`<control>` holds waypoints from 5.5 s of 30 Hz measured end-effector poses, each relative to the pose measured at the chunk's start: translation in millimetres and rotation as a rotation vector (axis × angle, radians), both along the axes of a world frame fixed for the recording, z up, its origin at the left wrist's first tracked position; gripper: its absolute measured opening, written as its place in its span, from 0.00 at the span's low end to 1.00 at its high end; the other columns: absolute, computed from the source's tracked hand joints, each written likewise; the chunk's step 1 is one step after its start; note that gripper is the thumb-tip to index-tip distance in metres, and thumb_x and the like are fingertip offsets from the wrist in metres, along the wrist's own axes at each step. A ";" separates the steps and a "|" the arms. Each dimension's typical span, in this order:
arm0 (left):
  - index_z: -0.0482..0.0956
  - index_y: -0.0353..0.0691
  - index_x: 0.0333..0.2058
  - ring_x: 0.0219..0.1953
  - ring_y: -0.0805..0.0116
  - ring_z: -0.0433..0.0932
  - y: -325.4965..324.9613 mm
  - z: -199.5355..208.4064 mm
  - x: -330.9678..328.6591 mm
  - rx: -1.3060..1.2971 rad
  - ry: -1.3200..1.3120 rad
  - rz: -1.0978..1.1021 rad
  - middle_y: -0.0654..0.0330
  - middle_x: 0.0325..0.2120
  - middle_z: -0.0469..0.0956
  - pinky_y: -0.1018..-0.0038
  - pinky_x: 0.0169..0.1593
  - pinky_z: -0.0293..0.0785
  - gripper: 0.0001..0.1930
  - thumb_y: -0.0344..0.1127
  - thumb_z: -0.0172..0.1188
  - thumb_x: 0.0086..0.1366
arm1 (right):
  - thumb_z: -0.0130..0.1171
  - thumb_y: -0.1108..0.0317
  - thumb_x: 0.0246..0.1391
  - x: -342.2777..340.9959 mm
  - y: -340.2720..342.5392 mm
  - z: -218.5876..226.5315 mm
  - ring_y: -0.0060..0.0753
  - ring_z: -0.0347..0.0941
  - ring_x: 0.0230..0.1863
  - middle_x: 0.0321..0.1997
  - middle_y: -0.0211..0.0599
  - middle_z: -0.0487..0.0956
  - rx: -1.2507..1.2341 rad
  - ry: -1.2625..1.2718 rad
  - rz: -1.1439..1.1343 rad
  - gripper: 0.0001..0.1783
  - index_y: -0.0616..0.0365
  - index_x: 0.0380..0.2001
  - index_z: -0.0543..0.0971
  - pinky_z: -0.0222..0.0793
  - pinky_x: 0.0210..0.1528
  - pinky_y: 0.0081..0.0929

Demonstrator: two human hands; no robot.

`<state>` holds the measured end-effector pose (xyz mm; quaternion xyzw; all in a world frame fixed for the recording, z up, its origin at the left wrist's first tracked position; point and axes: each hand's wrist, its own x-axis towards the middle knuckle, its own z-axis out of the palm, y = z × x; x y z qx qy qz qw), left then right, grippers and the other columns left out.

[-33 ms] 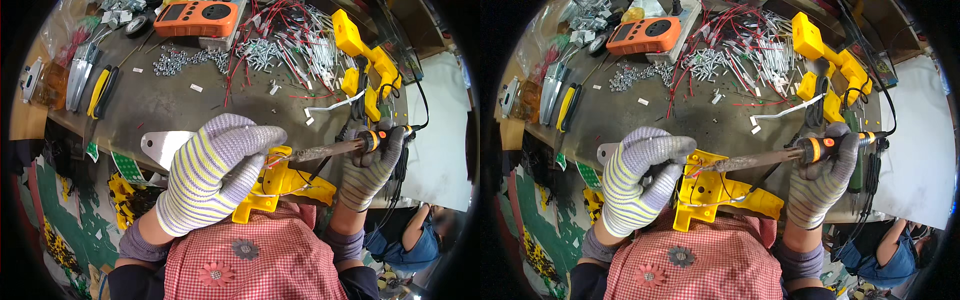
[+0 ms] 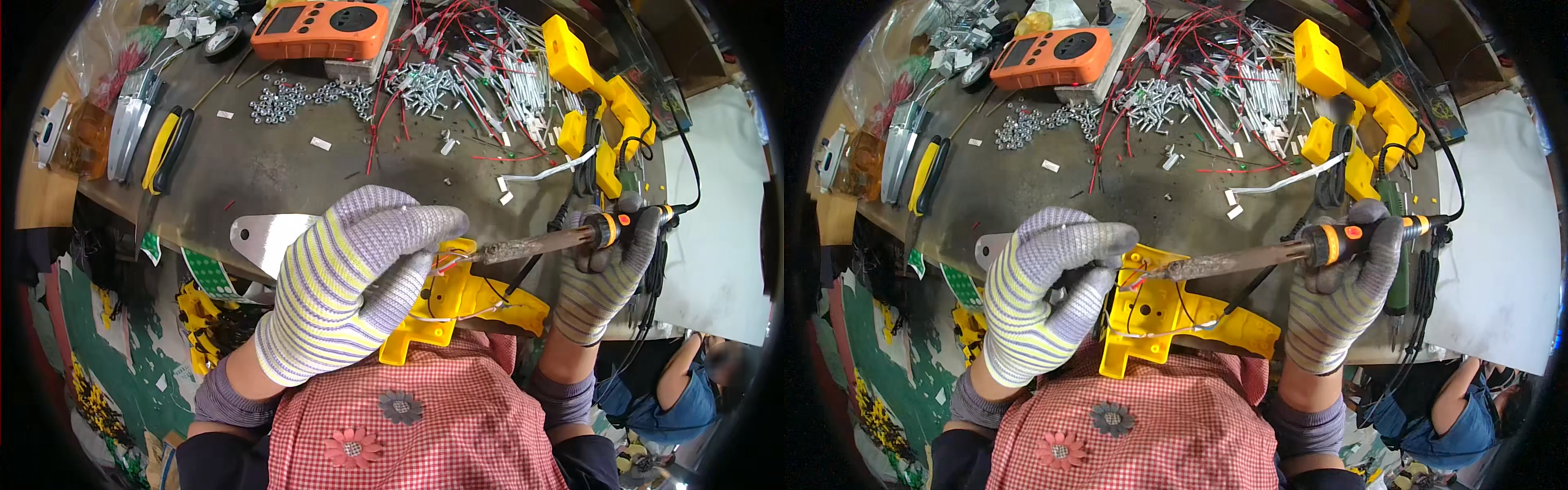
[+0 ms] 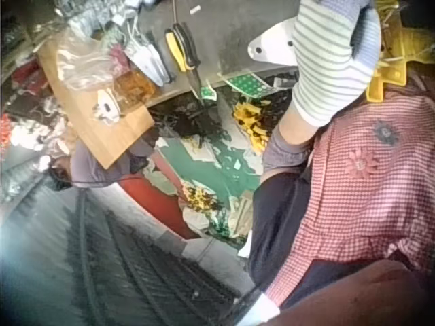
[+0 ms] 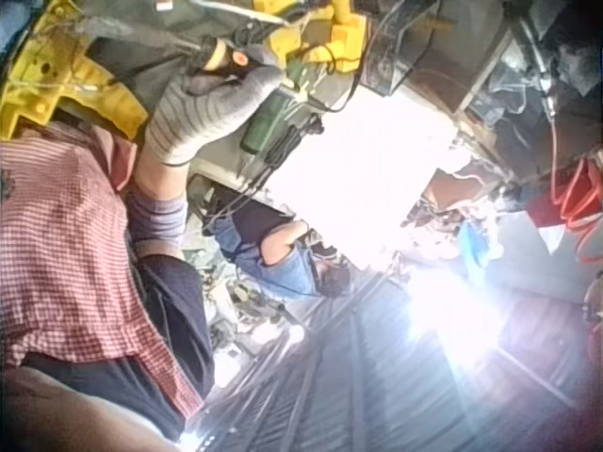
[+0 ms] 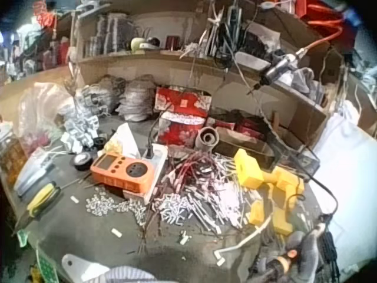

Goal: Assembling and soldering components into a yellow plastic handheld enclosure, possibly a tool or sensor housing.

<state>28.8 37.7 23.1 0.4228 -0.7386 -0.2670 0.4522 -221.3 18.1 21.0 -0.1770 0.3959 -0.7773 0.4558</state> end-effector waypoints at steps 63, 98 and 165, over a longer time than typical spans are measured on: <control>0.81 0.37 0.48 0.36 0.80 0.76 6.3 3.1 17.7 -0.044 0.049 0.211 0.64 0.33 0.81 0.81 0.38 0.72 0.17 0.19 0.62 0.58 | 0.58 0.55 0.65 0.6 -69.1 55.9 0.17 0.73 0.29 0.36 0.29 0.78 -0.022 0.499 0.621 0.17 0.58 0.44 0.79 0.70 0.31 0.16; 0.84 0.47 0.35 0.34 0.62 0.71 33.4 -4.0 11.8 -0.256 -0.362 -0.001 0.66 0.29 0.71 0.62 0.41 0.69 0.20 0.41 0.75 0.39 | 0.71 0.61 0.48 -10.3 8.5 35.2 0.51 0.76 0.47 0.47 0.45 0.78 -0.388 1.532 0.926 0.14 0.55 0.34 0.78 0.72 0.48 0.42; 0.85 0.57 0.28 0.59 0.57 0.68 8.9 14.5 -60.0 -0.275 -0.598 0.033 0.65 0.58 0.75 0.49 0.65 0.54 0.11 0.44 0.71 0.42 | 0.70 0.65 0.40 -20.3 35.3 16.0 0.40 0.77 0.28 0.27 0.30 0.79 -0.441 1.728 0.523 0.10 0.46 0.30 0.83 0.72 0.28 0.37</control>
